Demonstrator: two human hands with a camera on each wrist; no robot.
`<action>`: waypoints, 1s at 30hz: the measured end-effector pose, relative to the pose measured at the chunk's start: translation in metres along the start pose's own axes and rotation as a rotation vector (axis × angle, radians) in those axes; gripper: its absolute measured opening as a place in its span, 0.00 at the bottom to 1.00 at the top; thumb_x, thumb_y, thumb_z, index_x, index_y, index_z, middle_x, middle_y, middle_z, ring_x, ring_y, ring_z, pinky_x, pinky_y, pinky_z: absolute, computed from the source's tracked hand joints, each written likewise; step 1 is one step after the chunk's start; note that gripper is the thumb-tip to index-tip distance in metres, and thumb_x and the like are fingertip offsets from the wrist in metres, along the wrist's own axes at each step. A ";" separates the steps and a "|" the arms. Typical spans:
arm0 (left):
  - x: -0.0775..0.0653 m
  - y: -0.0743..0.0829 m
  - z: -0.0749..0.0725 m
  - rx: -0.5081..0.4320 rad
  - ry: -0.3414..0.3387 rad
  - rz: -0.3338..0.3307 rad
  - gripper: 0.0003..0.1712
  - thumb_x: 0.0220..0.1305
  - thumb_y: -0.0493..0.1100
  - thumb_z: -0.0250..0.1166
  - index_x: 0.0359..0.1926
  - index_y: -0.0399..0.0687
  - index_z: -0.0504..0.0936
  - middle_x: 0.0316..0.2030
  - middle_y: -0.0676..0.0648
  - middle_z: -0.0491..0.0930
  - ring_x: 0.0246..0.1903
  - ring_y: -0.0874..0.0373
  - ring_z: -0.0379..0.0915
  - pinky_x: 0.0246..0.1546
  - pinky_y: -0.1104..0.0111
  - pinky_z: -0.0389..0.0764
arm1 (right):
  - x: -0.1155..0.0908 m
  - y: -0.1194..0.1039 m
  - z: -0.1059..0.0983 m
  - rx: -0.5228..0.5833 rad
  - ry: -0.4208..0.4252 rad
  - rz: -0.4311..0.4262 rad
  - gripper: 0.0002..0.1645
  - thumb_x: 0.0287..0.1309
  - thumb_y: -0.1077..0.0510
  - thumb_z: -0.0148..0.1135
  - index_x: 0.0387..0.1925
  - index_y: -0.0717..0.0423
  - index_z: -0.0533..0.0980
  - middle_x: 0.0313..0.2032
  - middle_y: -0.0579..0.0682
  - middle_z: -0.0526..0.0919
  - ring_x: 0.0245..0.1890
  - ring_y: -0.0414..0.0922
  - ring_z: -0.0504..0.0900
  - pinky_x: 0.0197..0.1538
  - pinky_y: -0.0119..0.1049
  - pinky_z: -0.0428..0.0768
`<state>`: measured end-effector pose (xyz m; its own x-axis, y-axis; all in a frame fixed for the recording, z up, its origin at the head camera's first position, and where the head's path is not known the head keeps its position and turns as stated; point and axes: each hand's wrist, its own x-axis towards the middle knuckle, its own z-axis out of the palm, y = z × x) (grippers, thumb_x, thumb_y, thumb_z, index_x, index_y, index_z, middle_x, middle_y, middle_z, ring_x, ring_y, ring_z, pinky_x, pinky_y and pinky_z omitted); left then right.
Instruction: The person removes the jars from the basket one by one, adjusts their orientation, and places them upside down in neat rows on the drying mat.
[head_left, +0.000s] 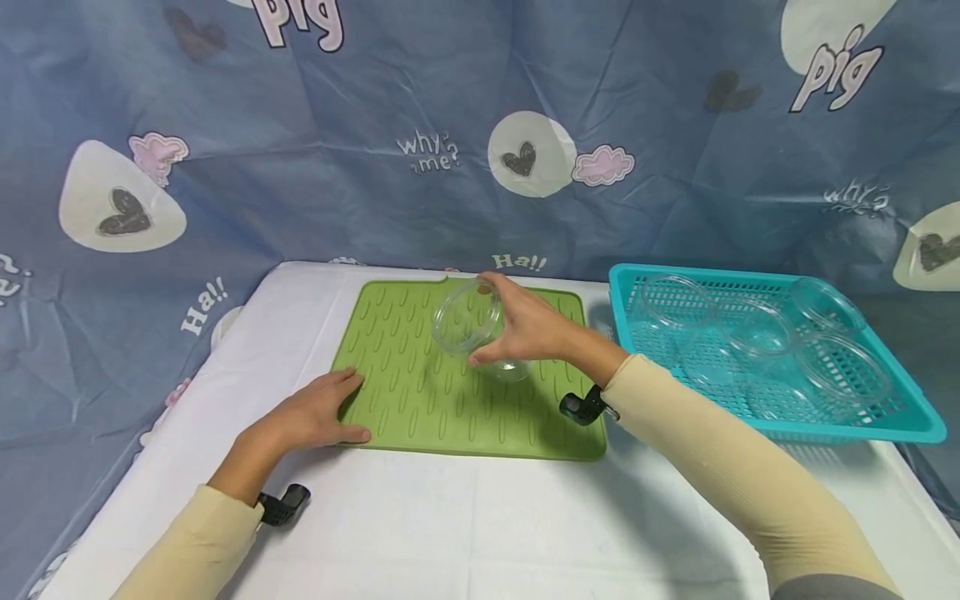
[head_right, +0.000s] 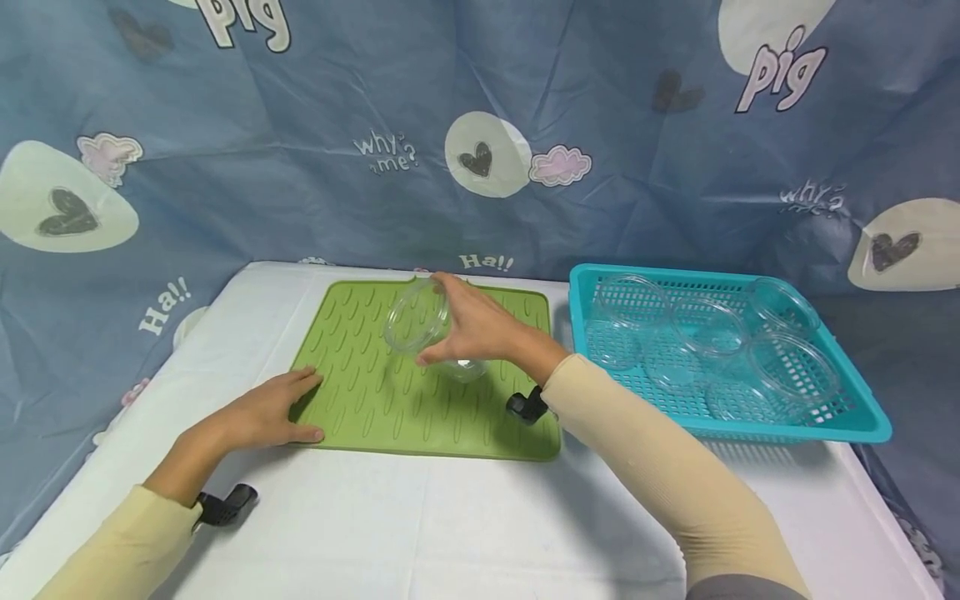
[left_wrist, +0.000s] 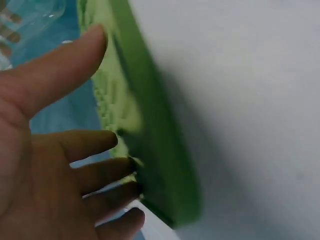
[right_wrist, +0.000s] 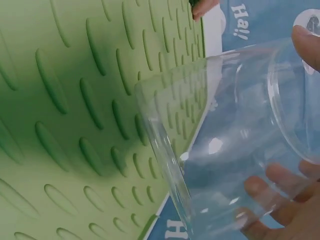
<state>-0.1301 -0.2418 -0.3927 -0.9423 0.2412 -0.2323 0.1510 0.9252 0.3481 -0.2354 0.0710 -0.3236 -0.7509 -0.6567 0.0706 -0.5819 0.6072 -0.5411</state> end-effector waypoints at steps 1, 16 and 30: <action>0.001 0.002 -0.003 -0.001 0.020 0.011 0.52 0.57 0.56 0.72 0.70 0.26 0.62 0.71 0.25 0.59 0.70 0.27 0.55 0.68 0.38 0.64 | -0.001 -0.001 0.000 -0.012 0.006 -0.008 0.71 0.38 0.40 0.81 0.76 0.57 0.50 0.69 0.58 0.68 0.67 0.56 0.71 0.66 0.52 0.75; 0.004 0.059 -0.027 -0.340 0.267 0.174 0.39 0.72 0.55 0.58 0.76 0.47 0.56 0.71 0.38 0.64 0.64 0.39 0.69 0.59 0.44 0.76 | -0.021 -0.019 0.010 -0.216 0.134 -0.084 0.70 0.34 0.35 0.82 0.74 0.56 0.56 0.70 0.53 0.70 0.69 0.55 0.69 0.69 0.58 0.69; 0.011 0.099 -0.019 -0.457 0.239 0.220 0.65 0.55 0.58 0.74 0.80 0.54 0.40 0.77 0.41 0.51 0.67 0.41 0.66 0.62 0.48 0.77 | -0.031 -0.038 0.029 -0.402 0.206 -0.209 0.65 0.37 0.30 0.78 0.72 0.52 0.59 0.69 0.50 0.71 0.64 0.54 0.72 0.61 0.52 0.72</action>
<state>-0.1315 -0.1530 -0.3437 -0.9527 0.2921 0.0841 0.2571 0.6268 0.7355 -0.1812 0.0550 -0.3290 -0.6281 -0.7053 0.3288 -0.7703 0.6234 -0.1344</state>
